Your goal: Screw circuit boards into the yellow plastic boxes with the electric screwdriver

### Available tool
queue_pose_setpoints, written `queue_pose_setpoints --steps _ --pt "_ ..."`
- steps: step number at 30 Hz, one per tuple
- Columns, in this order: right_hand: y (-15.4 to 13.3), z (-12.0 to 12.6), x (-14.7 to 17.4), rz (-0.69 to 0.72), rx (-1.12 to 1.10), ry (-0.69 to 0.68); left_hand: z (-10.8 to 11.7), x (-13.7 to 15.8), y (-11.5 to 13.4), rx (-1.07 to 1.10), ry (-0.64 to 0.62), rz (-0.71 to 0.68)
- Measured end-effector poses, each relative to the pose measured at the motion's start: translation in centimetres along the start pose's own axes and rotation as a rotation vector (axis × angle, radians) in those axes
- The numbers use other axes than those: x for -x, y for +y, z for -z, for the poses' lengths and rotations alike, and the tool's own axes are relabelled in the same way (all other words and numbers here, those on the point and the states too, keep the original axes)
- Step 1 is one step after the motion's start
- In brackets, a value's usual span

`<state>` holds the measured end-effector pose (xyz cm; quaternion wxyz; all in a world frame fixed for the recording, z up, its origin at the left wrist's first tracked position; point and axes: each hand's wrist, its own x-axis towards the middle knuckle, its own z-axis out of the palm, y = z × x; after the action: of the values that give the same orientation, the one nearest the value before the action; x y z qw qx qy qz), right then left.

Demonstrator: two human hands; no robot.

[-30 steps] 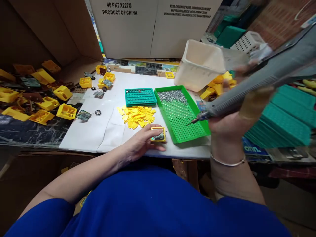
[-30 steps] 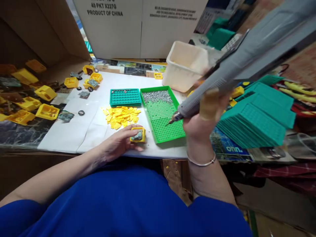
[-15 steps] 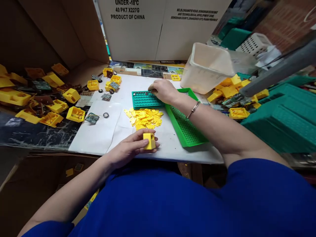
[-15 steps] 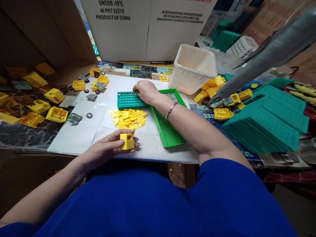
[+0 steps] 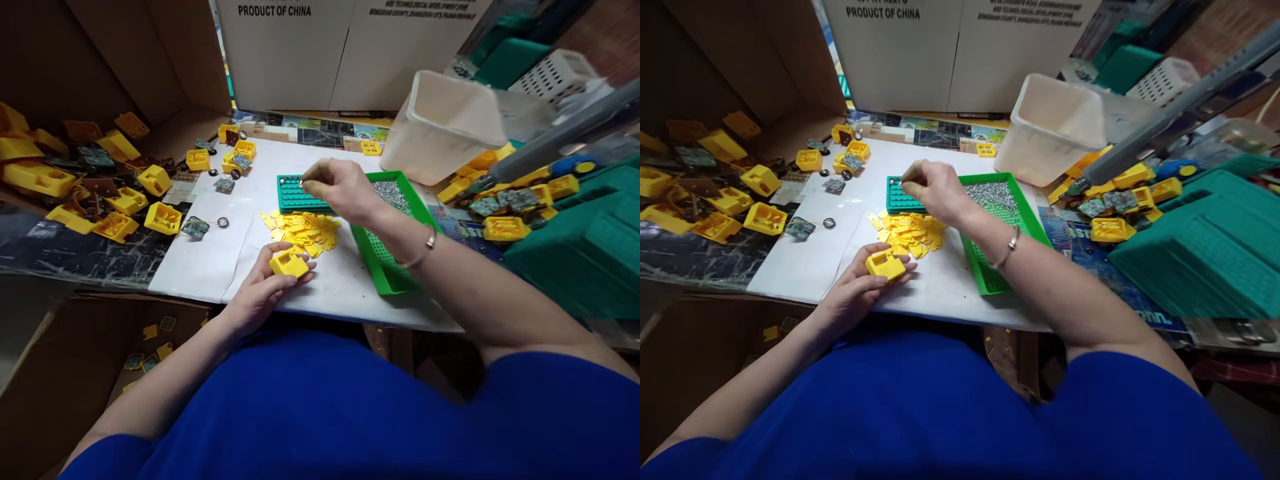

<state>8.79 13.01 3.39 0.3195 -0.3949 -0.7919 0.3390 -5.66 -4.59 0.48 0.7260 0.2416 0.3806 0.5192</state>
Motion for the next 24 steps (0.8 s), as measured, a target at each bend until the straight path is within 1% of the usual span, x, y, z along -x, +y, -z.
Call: queue_pose_setpoints --steps 2,4,6,9,11,13,15,18,20,22,24 --pt "-1.9 -1.0 3.6 -0.058 -0.278 -0.048 -0.3 -0.1 -0.4 -0.022 0.033 -0.071" --pt "-3.3 -2.3 6.9 -0.091 -0.421 -0.065 -0.5 -0.2 -0.8 -0.060 0.051 -0.121" --pt "-3.9 -3.5 9.2 -0.092 -0.475 -0.046 -0.7 -0.2 -1.2 -0.105 0.055 -0.154" --pt "-3.7 -4.8 10.7 -0.068 -0.458 0.019 -0.9 -0.2 -1.6 -0.131 0.038 -0.178" --pt "-3.3 -4.9 10.7 -0.046 -0.415 0.066 -0.9 -0.2 -1.8 -0.125 0.030 -0.180" --pt "-2.9 -4.6 10.5 -0.038 -0.397 0.057 -0.8 -0.1 -1.8 -0.132 0.026 -0.175" --pt "-2.7 -3.9 10.1 -0.049 -0.389 -0.031 -0.7 -0.1 -1.8 -0.168 0.018 -0.178" --pt "-2.9 -2.7 9.6 -0.093 -0.300 -0.197 -0.5 -0.1 -1.7 -0.304 0.016 -0.216" --pt "-3.2 -1.9 9.1 -0.128 -0.251 -0.265 -0.4 -0.3 -1.6 -0.367 0.010 -0.226" --pt "-3.3 -1.1 8.0 -0.128 -0.250 -0.285 -0.3 -0.6 -1.4 -0.313 0.001 -0.198" --pt "-3.3 -0.3 6.2 -0.077 -0.165 -0.223 -0.2 -0.9 -1.2 -0.185 0.011 -0.144"
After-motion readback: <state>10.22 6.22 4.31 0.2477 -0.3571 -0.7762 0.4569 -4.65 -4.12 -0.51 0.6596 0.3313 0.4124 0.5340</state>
